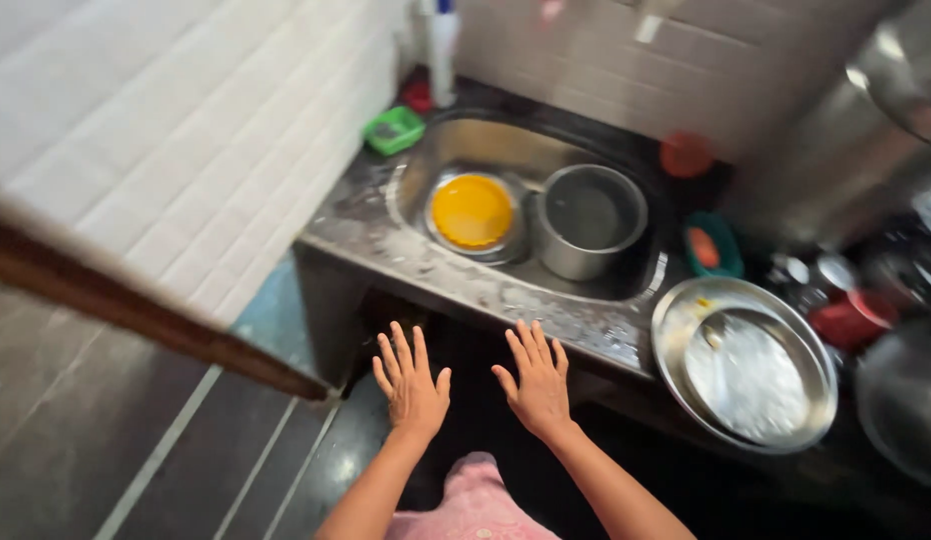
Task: The person gathers used plates and bowls from a table and takes them to a kitchen sink for cleaning.
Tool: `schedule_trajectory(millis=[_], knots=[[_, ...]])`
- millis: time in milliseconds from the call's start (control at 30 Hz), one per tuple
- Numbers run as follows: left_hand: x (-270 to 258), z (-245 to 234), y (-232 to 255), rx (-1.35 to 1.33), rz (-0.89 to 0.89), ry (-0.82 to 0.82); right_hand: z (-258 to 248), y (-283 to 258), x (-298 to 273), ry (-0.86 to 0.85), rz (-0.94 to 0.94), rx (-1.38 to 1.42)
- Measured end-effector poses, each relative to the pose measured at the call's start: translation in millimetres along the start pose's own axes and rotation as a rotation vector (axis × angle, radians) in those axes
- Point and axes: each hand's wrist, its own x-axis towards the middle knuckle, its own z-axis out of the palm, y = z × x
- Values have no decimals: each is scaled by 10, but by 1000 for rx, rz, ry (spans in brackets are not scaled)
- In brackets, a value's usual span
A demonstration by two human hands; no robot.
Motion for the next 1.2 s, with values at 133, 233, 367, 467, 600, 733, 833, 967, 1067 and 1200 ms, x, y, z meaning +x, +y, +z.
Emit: schedule_trajectory(millis=[133, 233, 367, 467, 600, 733, 833, 967, 1067, 1200], knots=[[-95, -95, -510, -46, -123, 100, 128, -507, 211, -71, -119, 46], [-249, -341, -789, -37, -192, 129, 274, -883, 284, -115, -211, 49], [-550, -683, -1209, -27, -358, 79, 493, -1456, 241, -152, -312, 107], [-763, -870, -1626, -21, -326, 239, 613, -1928, 226, -211, -389, 127], [-1015, -1087, -2090, -56, -450, 198, 724, -2507, 201, -290, -469, 116], [-1258, -1336, -2549, -57, -481, 211, 874, -3087, 145, -342, -539, 98], [-1472, -1603, -2860, -43, -521, 157, 1070, -3476, 94, -381, -564, 86], [-1736, -1831, -3422, 26, -577, 158, 1295, -3907, 30, -396, -636, 98], [-1850, -1961, -3838, 82, -633, 212, 1442, -4216, 63, -380, -690, 150], [-1880, -2110, -4195, 67, -725, 284, 1621, -4621, 209, -454, -725, 161]])
